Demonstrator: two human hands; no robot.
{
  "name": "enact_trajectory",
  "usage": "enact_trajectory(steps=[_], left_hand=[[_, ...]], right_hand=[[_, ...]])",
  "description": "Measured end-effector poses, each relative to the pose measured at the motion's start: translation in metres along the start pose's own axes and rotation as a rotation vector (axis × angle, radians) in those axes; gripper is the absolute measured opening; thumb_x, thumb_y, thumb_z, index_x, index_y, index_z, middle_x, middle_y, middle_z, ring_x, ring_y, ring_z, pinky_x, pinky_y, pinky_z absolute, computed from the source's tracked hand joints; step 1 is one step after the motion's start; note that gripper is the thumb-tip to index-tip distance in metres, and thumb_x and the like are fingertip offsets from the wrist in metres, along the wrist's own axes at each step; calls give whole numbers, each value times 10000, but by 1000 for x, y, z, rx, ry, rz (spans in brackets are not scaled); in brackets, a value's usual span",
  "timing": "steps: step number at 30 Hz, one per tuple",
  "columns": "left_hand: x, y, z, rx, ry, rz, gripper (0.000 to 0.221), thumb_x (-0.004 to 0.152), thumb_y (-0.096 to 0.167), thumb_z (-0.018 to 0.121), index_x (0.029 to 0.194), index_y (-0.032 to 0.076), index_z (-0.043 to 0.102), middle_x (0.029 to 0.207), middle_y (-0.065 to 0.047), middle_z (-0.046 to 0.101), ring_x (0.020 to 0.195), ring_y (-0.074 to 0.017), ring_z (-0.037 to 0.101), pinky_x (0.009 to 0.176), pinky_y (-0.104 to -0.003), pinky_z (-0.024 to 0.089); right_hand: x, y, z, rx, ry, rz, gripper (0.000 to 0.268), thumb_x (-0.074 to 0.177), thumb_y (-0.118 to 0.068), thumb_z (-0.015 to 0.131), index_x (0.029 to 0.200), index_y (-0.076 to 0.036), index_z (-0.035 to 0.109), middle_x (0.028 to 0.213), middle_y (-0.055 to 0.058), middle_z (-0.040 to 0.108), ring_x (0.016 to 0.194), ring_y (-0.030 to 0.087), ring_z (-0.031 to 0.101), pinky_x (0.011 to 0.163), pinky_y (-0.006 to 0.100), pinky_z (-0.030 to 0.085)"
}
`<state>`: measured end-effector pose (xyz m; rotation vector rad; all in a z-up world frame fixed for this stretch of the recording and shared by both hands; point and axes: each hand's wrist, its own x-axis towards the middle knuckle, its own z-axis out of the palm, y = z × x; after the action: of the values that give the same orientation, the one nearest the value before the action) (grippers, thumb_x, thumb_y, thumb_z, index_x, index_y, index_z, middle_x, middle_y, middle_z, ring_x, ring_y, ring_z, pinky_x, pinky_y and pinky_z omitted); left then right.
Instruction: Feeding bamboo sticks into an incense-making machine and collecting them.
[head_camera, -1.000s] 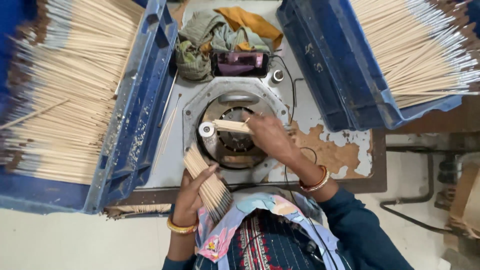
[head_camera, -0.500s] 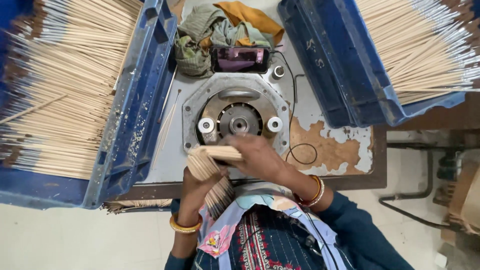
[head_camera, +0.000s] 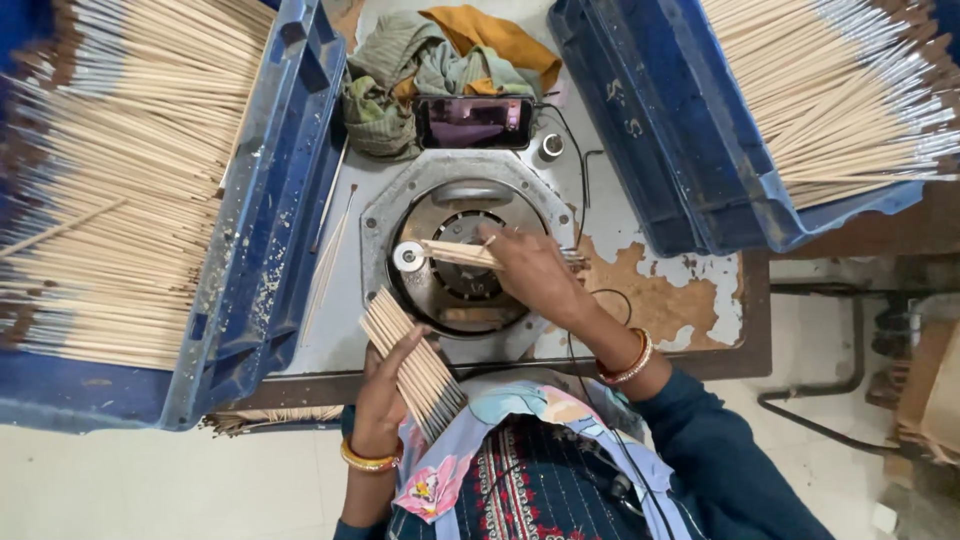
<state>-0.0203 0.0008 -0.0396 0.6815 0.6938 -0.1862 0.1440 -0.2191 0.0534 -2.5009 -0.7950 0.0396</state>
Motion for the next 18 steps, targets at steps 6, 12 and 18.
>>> enact_trajectory(steps=[6,12,18], left_hand=[[-5,-2,-6,24,8,-48,320,819,30,767,1101,-45,636,923,-153,730,858,-278,765,674,-410,645],[-12,4,15,225,-45,112,381,759,-27,776,1109,-13,626,962,-186,754,795,-279,769,675,-406,646],[-11,29,32,696,-392,598,428,840,19,784,1239,-32,638,1102,-96,735,1005,-147,694,872,-290,584]], right_hand=[[0,5,25,13,-67,0,490,781,-12,677,1258,-29,566,900,230,680,767,455,667,658,540,521],[-8,-33,-6,175,2,-20,288,842,-24,696,1110,-56,595,938,198,676,869,443,675,730,514,525],[-22,-44,-27,363,-263,-209,297,840,-61,734,1107,-57,602,916,171,682,878,393,694,759,479,541]])
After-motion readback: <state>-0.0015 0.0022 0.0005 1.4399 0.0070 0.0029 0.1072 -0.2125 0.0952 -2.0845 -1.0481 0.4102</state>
